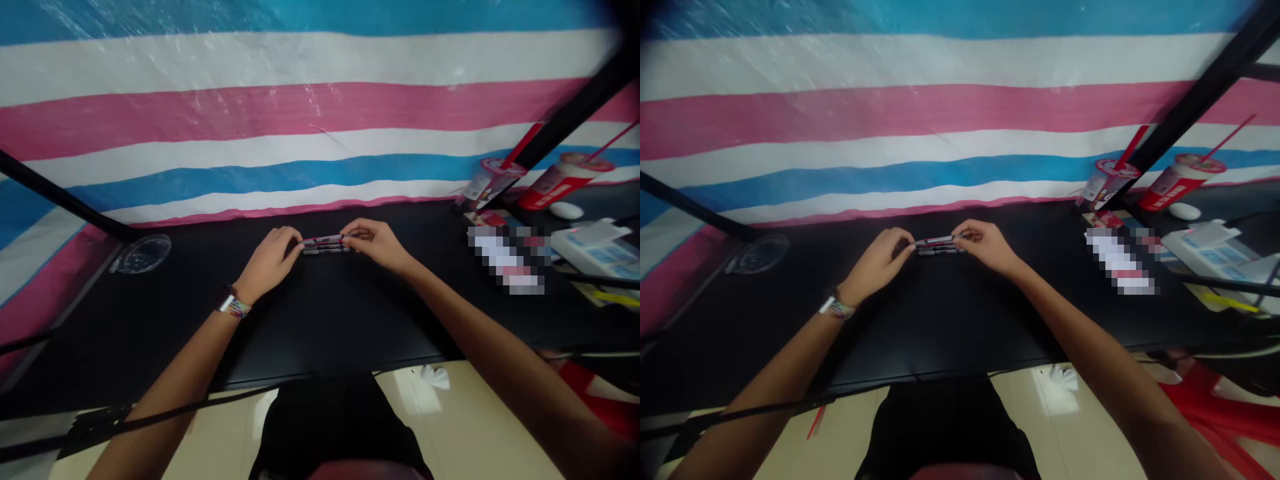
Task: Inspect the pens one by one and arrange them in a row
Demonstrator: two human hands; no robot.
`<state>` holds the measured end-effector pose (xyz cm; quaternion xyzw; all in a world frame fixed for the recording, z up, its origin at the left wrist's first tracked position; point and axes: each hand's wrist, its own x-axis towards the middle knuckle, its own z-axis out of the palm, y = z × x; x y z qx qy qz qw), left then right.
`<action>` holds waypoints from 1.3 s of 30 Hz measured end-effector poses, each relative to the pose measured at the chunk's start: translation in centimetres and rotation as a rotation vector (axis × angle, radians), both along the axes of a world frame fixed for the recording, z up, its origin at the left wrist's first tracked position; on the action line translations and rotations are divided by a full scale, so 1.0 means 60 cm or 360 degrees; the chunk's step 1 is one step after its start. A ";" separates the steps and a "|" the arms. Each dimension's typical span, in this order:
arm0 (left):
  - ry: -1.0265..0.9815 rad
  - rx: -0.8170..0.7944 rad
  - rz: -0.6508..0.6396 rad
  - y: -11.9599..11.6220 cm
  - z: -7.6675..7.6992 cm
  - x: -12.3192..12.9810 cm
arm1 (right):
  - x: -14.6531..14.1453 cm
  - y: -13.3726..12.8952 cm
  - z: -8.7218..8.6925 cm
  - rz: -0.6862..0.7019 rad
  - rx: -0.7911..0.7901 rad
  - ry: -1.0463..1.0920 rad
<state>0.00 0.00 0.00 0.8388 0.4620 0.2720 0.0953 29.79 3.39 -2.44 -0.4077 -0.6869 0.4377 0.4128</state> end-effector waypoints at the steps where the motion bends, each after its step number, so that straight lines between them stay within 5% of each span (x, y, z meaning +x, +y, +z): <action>1: -0.0134 -0.0016 0.0020 0.012 -0.002 0.003 | 0.000 0.010 0.001 -0.0031 -0.0095 0.0106; 5: -0.0597 -0.0022 0.0067 0.068 -0.025 0.020 | -0.001 0.048 -0.007 -0.0161 -0.0300 0.0380; 10: -0.0674 -0.0126 0.0047 0.115 -0.067 0.031 | -0.005 0.081 -0.037 -0.0286 -0.0304 0.0452; 19: -0.0306 0.0118 0.0064 0.101 -0.073 0.024 | -0.013 0.083 -0.066 -0.0261 -0.0210 0.0527; 27: -0.0776 -0.0074 0.0156 0.108 -0.083 0.019 | -0.010 0.080 -0.070 -0.0262 -0.0222 0.0597; 39: -0.0936 -0.0307 0.0134 0.113 -0.086 0.013 | -0.010 0.077 -0.068 -0.0258 -0.0289 0.0618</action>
